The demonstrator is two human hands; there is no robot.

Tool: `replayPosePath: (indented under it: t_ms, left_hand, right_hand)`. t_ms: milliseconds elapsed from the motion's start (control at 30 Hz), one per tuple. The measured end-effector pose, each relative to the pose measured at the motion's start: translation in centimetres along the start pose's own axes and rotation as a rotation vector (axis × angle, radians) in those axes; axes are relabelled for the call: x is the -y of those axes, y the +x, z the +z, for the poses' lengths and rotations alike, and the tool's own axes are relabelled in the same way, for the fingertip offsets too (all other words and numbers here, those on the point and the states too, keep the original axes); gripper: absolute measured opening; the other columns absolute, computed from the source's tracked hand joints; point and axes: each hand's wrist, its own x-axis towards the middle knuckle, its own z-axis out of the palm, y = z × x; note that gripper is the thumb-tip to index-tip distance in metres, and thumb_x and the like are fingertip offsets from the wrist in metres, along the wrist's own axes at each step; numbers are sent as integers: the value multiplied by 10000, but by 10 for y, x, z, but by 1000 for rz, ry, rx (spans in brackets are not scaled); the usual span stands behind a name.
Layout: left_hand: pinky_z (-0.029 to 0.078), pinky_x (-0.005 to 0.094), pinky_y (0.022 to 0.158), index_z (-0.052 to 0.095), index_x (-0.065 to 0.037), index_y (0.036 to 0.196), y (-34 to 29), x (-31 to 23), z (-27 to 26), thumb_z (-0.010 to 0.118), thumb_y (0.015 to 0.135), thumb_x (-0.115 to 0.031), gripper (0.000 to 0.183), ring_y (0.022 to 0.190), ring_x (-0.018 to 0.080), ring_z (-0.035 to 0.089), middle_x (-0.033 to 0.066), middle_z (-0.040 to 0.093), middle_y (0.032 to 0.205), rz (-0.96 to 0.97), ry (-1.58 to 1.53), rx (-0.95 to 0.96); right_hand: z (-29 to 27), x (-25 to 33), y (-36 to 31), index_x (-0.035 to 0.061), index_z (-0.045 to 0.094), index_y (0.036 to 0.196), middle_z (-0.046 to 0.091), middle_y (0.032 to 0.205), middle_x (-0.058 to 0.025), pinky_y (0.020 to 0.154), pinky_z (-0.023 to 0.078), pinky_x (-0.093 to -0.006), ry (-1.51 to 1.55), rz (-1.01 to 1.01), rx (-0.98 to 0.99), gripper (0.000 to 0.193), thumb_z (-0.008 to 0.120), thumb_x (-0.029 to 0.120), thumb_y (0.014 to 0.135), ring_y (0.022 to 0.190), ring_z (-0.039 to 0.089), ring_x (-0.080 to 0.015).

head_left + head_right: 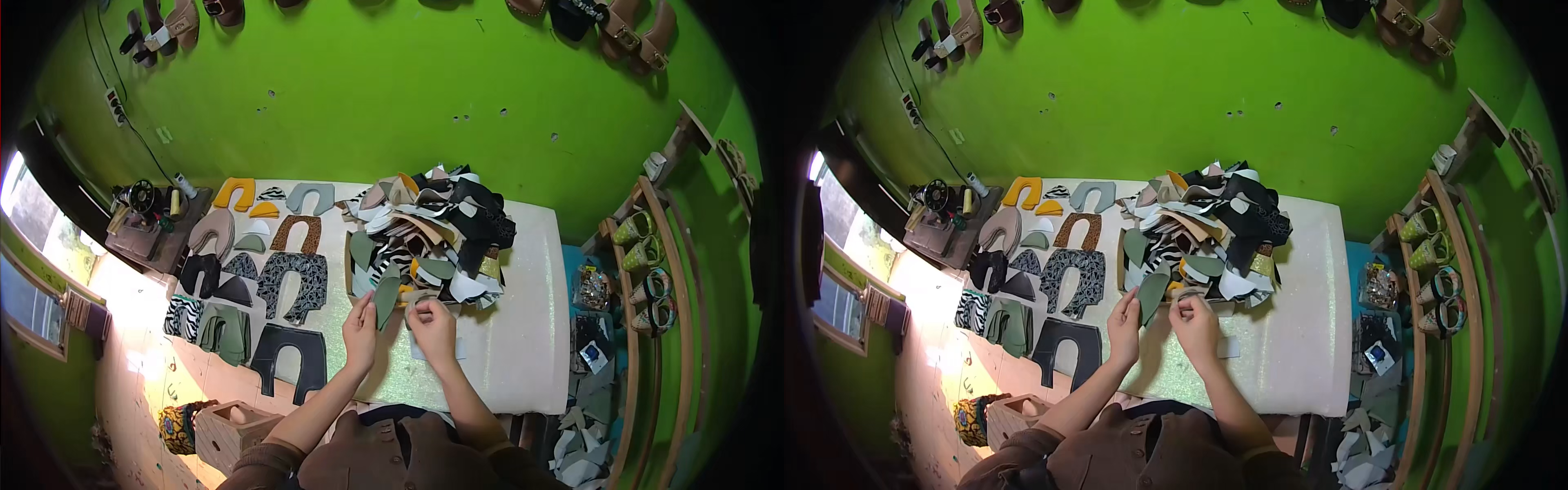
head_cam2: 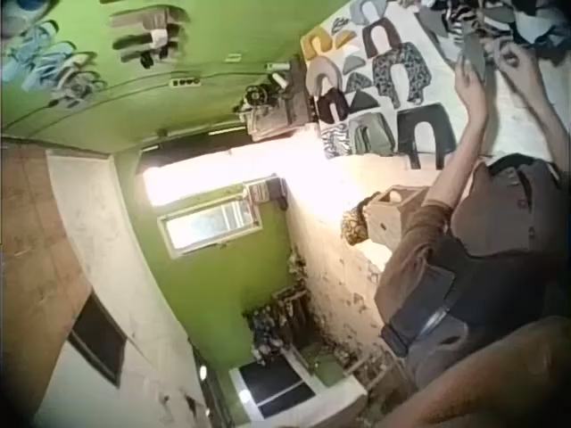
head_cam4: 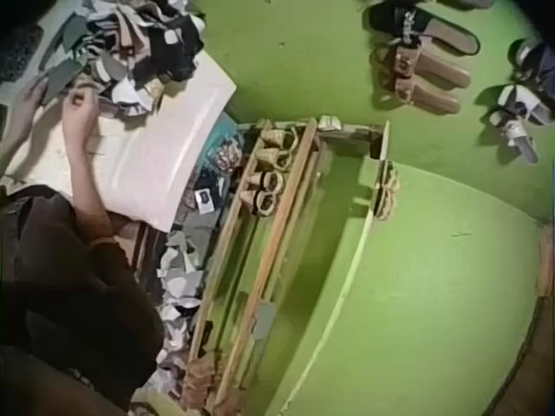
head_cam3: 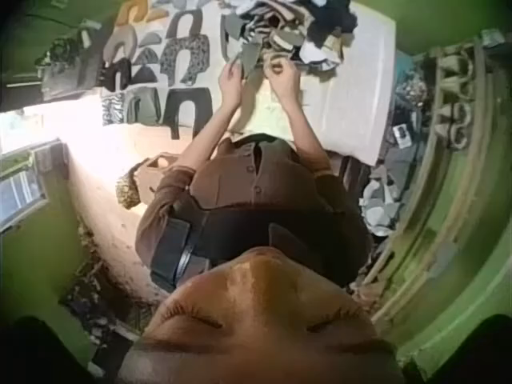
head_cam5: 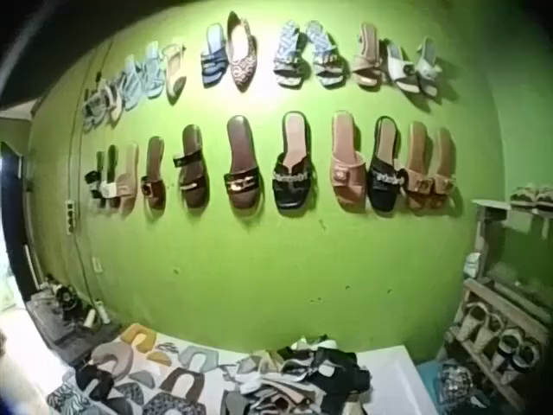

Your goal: Sorting and arranging various patterned cut shoe upper components from a pile onto a work surface.

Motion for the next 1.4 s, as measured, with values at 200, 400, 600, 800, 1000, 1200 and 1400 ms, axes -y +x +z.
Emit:
replayPosePath:
  t_ms: [200,400,600,800,1000,1200,1400]
  left_hand:
    - [391,171,775,469,24,1205,-4,0,11,442,878,-66,340,902,66,514,72,565,1078,-63,-31,103]
    - [407,164,695,493,18,1182,4,4,6,444,874,-71,325,805,53,522,57,581,1009,-247,-147,164]
    - [369,148,548,488,22,1173,0,-2,20,441,876,-64,313,632,12,463,21,588,913,-139,-87,98]
    - [400,157,618,495,31,1152,12,-6,11,432,883,-63,292,716,38,508,38,589,944,-148,-173,20]
    - [364,138,589,514,17,1142,9,-7,12,436,879,-57,284,673,15,474,29,593,914,9,17,40]
    - [420,179,714,469,31,1178,2,-3,12,469,862,-43,325,828,71,540,87,588,1023,-54,-63,108]
    - [444,211,783,439,51,1177,9,-18,2,508,830,-7,358,904,119,566,126,579,1066,-84,-47,180]
  right_hand:
    - [10,-5,1,-17,562,790,587,779,-82,600,455,-237,-11,-106,121,120,620,80,751,665,574,-135]
    - [2,-5,2,-25,569,759,567,762,-63,591,446,-226,20,-32,149,162,637,122,764,650,554,-112]
    - [2,-17,3,-24,570,752,576,715,-52,567,436,-209,10,-59,151,143,628,106,769,618,542,-87]
    - [-8,-18,6,-13,556,741,577,670,-71,549,450,-243,72,-2,30,138,624,106,746,596,578,-132]
    - [-2,7,2,16,548,726,598,794,-109,564,471,-325,-220,-85,57,128,597,134,727,649,610,-253]
    - [6,4,-5,4,583,860,551,1069,-130,621,476,-310,-314,-356,178,160,572,108,739,708,602,-249]
    - [-9,11,2,31,566,938,495,1126,-125,886,362,-365,-396,-359,163,229,573,86,717,1042,460,-284]
